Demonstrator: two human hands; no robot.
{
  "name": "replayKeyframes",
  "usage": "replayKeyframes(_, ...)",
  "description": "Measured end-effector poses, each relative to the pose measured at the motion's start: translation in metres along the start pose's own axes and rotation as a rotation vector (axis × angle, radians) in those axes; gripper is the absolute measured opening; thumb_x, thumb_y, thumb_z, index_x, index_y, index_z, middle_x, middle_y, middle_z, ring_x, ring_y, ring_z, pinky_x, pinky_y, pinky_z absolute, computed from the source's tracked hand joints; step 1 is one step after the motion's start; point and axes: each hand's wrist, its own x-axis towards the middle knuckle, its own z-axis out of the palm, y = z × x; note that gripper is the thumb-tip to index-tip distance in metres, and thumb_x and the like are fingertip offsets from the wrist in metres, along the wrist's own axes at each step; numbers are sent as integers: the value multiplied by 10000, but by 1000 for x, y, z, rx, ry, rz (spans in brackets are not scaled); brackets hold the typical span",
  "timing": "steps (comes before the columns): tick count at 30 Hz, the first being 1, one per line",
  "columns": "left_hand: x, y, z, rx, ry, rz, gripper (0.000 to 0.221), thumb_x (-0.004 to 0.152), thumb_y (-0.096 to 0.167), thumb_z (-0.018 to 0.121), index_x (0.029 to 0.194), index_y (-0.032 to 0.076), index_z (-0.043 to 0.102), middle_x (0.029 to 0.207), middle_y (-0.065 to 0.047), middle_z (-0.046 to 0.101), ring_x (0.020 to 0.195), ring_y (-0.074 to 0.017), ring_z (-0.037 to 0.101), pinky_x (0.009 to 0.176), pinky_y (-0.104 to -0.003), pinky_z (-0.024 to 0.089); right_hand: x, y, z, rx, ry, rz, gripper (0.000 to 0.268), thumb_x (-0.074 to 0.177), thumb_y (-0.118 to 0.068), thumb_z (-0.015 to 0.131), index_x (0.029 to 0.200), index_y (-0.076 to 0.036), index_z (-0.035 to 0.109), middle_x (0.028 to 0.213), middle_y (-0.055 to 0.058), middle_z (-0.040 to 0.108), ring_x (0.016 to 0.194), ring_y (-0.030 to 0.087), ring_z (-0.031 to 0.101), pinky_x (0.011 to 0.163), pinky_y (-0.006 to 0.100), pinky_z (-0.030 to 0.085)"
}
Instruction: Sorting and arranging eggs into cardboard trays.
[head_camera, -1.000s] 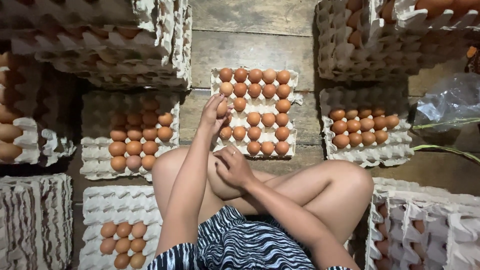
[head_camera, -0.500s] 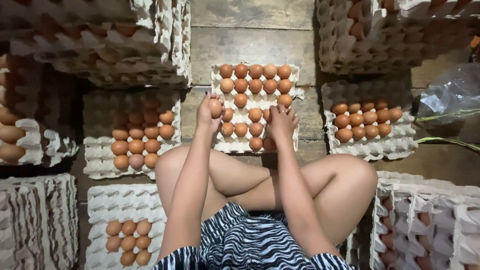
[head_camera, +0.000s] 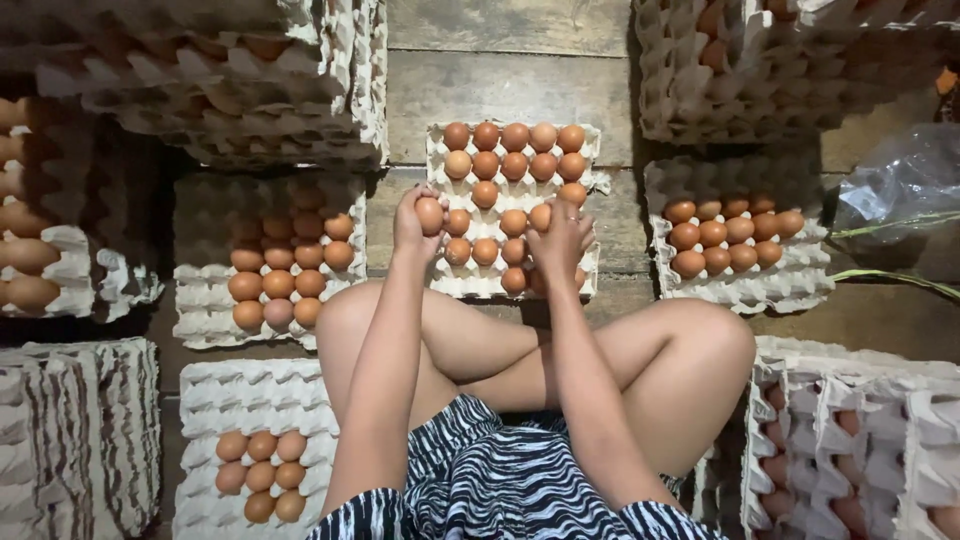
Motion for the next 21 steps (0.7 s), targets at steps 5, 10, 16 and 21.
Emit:
replayKeyframes(5, -33, 5, 12, 93, -32, -54, 218, 869, 308, 536, 768, 122, 587, 827, -64, 652, 681, -191, 668, 511, -271, 565, 4, 13, 2, 808, -78, 264, 557, 662, -223, 734, 1184, -329, 572, 1071, 4, 600, 973, 208, 626, 858, 357, 512)
replayKeyframes(10, -28, -5, 9, 252, -130, -147, 325, 867, 351, 541, 756, 53, 610, 762, -112, 624, 671, -228, 668, 514, -315, 594, -2, 23, 24, 1512, -158, 283, 334, 761, -8, 720, 1070, -100, 634, 814, 140, 599, 493, 158, 570, 417, 263, 488)
replayKeyframes(16, -43, -22, 11, 608, -239, -176, 415, 859, 384, 576, 744, 1, 686, 658, -150, 655, 576, -225, 679, 476, -349, 603, -2, 16, 10, 1637, -306, 548, 202, 864, -316, 618, 824, -117, 615, 729, 142, 669, 529, 195, 566, 413, 257, 388)
replayKeyframes(21, -125, 2, 38, 1574, -249, 527, 276, 773, 312, 572, 1031, 225, 609, 1032, -48, 640, 924, -335, 693, 833, -496, 552, 6, 42, 43, 1864, -517, 604, 328, 891, -360, 487, 988, -73, 611, 980, 192, 705, 725, 331, 646, 609, 376, 526)
